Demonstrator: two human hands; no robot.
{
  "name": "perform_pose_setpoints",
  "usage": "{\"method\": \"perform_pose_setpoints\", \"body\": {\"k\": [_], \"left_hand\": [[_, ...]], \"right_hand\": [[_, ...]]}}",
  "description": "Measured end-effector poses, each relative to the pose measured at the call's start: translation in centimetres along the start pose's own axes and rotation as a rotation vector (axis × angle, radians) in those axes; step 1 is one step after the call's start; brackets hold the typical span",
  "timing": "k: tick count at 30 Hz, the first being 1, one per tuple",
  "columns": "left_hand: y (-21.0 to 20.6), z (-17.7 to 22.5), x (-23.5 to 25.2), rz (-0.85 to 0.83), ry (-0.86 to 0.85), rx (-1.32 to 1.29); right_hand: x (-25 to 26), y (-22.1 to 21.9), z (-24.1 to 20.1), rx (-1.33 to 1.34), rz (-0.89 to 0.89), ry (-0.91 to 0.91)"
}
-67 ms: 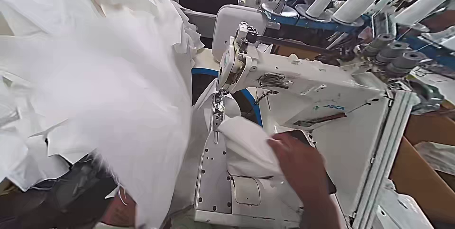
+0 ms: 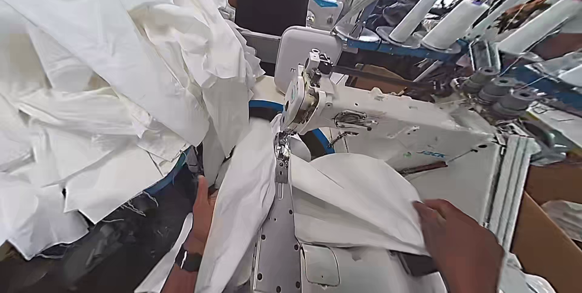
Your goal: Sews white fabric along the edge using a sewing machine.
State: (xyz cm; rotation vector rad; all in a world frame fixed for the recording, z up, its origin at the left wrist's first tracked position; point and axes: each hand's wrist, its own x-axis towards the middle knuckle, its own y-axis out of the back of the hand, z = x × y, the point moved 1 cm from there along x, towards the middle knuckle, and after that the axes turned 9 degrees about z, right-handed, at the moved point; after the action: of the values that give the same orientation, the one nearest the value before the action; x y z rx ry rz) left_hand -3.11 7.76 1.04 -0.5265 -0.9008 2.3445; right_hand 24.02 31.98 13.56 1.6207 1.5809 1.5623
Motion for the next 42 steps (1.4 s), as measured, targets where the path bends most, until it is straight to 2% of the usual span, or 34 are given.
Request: {"method": "perform_pose_setpoints", "body": {"k": [1, 2, 3, 4, 6, 8, 9, 11, 12, 13, 15, 16, 17, 18, 20, 21, 23, 25, 26, 27, 29, 31, 33, 36, 38, 42], "left_hand": [[-0.6, 1.2, 2.2, 0.125, -0.103, 0.265], [-1.4, 2.3, 4.0, 0.203, -0.154, 0.627], [-1.7, 3.3, 6.0, 0.206, -0.160, 0.976], [-2.4, 4.2, 8.1, 0.170, -0.212, 1.244], [-6.1, 5.0, 8.9, 0.008, -0.325, 1.635], [-9.4, 3.1, 6.0, -0.200, -0.429, 1.829], [-9.3, 1.6, 4.1, -0.257, -0.415, 1.875], [-5.0, -0.3, 1.5, -0.209, -0.363, 1.765], [-2.6, 0.1, 0.6, -0.258, -0.254, 1.695], [-1.1, 1.2, -0.7, -0.402, -0.145, 1.625], [-1.4, 2.8, -3.8, -0.786, -0.159, 1.401], [-2.7, 2.7, -5.0, -0.900, -0.161, 1.262], [-3.8, 2.4, -4.1, -0.896, -0.239, 1.187], [-4.6, 1.5, -1.4, -0.775, -0.355, 1.176], [-6.1, -1.7, 5.0, -0.391, -0.483, 1.236], [-6.8, -3.7, 6.8, -0.268, -0.456, 1.227], [-8.8, -6.4, 7.4, -0.141, -0.405, 1.252], [-9.1, -6.7, 6.3, -0.141, -0.218, 1.341], [-8.9, -6.6, 6.3, -0.173, -0.163, 1.384], [-8.7, -6.4, 6.5, -0.211, -0.116, 1.426], [-9.4, -6.1, 8.2, -0.210, -0.100, 1.455], [-9.6, -5.6, 9.4, -0.165, -0.224, 1.433], [-8.8, -5.3, 9.2, -0.215, -0.431, 1.438], [-6.9, -6.3, 7.7, -0.327, -0.632, 1.422], [-6.8, -6.7, 6.9, -0.337, -0.674, 1.451], [-7.0, -6.9, 7.2, -0.380, -0.661, 1.428]], "right_hand": [[0.9, 0.3, 1.8, -0.021, 0.060, -0.104], [1.3, 0.4, 2.3, -0.022, 0.126, -0.122], [0.9, 0.1, 1.4, 0.004, 0.164, -0.066], [0.3, -1.0, -1.2, 0.053, 0.166, 0.044], [-2.0, -5.0, -8.1, 0.172, 0.098, 0.411], [-2.9, -9.9, -13.3, 0.227, 0.116, 0.810], [-2.6, -11.8, -14.4, 0.222, 0.157, 0.920], [-1.1, -13.8, -14.1, 0.190, 0.165, 0.936], [-0.5, -14.1, -13.4, 0.195, 0.132, 0.915], [-0.4, -14.2, -12.9, 0.220, 0.081, 0.903], [-1.8, -14.4, -11.9, 0.288, -0.045, 0.875], [-3.1, -13.8, -11.0, 0.289, -0.145, 0.855], [-3.4, -13.3, -11.2, 0.285, -0.211, 0.841], [-3.4, -13.1, -11.8, 0.286, -0.229, 0.840], [-3.5, -12.4, -12.3, 0.331, -0.263, 0.816], [-3.5, -12.0, -12.1, 0.349, -0.288, 0.777], [-0.9, -10.5, -11.0, 0.246, -0.400, 0.596], [2.6, -9.8, -8.4, 0.076, -0.426, 0.359], [3.9, -10.1, -7.1, 0.026, -0.365, 0.296], [4.2, -10.4, -6.3, 0.029, -0.292, 0.275], [3.5, -11.1, -7.3, 0.164, -0.156, 0.389], [1.2, -12.4, -9.5, 0.355, -0.111, 0.537], [-0.3, -14.0, -10.3, 0.517, -0.077, 0.642], [-0.1, -14.8, -9.3, 0.675, -0.221, 0.616], [-0.1, -14.9, -9.2, 0.717, -0.286, 0.572], [-0.6, -15.3, -9.5, 0.652, -0.260, 0.649]]}}
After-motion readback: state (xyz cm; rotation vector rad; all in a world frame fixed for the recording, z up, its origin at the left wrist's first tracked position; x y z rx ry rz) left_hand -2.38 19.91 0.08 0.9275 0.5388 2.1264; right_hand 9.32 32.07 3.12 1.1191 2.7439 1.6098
